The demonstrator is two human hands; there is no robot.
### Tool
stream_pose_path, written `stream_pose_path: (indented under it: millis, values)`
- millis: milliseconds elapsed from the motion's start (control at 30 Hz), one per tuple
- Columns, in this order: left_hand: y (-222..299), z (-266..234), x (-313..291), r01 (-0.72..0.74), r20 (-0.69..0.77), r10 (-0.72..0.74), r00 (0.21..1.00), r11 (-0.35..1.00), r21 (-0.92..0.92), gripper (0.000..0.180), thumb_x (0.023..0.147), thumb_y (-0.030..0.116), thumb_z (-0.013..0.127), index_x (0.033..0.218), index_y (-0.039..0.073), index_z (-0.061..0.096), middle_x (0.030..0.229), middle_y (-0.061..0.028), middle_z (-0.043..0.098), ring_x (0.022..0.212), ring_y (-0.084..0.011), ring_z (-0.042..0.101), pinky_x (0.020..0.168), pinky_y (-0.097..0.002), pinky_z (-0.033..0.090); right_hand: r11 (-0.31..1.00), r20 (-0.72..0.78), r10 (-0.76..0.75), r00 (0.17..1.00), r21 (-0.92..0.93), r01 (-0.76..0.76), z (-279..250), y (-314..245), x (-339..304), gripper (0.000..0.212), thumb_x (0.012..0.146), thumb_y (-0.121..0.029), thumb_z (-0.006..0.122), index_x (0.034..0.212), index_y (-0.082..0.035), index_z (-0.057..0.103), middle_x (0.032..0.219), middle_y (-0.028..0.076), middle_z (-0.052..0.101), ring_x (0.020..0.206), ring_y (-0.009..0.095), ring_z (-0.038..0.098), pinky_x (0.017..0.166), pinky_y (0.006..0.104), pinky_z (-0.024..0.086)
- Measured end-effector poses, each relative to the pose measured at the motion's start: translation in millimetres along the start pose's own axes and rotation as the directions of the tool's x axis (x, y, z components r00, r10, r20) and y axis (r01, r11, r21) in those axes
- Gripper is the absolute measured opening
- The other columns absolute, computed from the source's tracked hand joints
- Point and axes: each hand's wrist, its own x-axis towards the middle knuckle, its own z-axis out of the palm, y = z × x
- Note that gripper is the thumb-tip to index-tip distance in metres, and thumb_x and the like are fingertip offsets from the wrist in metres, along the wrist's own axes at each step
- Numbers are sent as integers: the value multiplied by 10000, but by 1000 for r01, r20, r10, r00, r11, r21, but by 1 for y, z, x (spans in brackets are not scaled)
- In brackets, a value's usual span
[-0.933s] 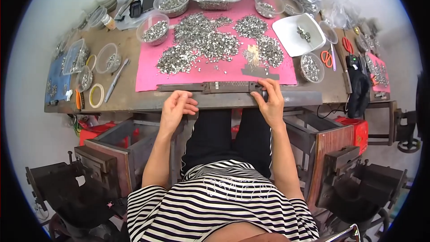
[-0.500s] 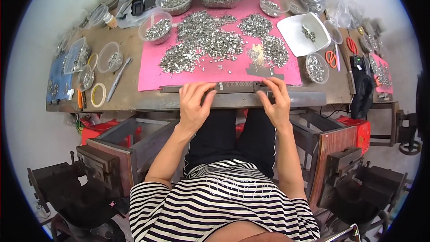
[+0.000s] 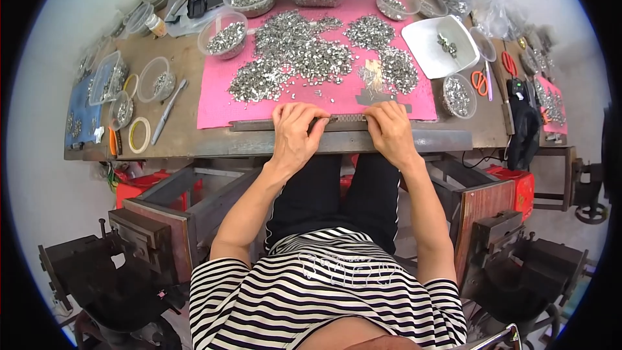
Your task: The person assembles small metal components by placing them into a jig and then pressing them together with a manual hand press.
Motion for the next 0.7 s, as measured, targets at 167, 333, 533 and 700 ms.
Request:
stream_pose_path:
  millis: [167, 333, 533, 700]
  values:
    - [-1, -3, 3, 55, 21, -55, 998, 998, -30, 80, 859, 105, 732, 932, 97, 700, 892, -21, 680, 944, -239, 612, 1001, -437, 347, 965, -14, 157, 988, 213, -150, 2, 2, 0, 128, 835, 26, 699, 947, -26, 664, 888, 106, 640, 841, 305, 598, 770, 404, 453]
    - [-1, -2, 5, 133, 38, -130, 991, 988, -85, 75, 867, 124, 712, 922, 92, 673, 830, -20, 653, 898, -211, 610, 1022, -427, 346, 964, -13, 153, 988, 223, -146, 4, 3, 3, 114, 839, 29, 701, 933, -20, 657, 870, 110, 637, 830, 311, 596, 760, 404, 453]
    - [-1, -5, 7, 197, 44, -192, 980, 956, -216, 85, 892, 103, 692, 972, 72, 690, 839, -24, 664, 837, -194, 625, 985, -399, 395, 950, 9, 181, 983, 258, -177, 0, -1, 6, 95, 850, 13, 691, 934, -18, 661, 858, 104, 635, 827, 293, 593, 763, 395, 461]
    - [0, -16, 22, 304, 205, -239, 949, 866, -396, 245, 972, 53, 609, 1187, 49, 728, 929, -67, 700, 819, -146, 635, 814, -306, 500, 704, 251, 390, 886, 539, -463, -6, 7, 11, 73, 911, -44, 672, 972, -5, 686, 916, 72, 681, 852, 181, 619, 775, 326, 488]
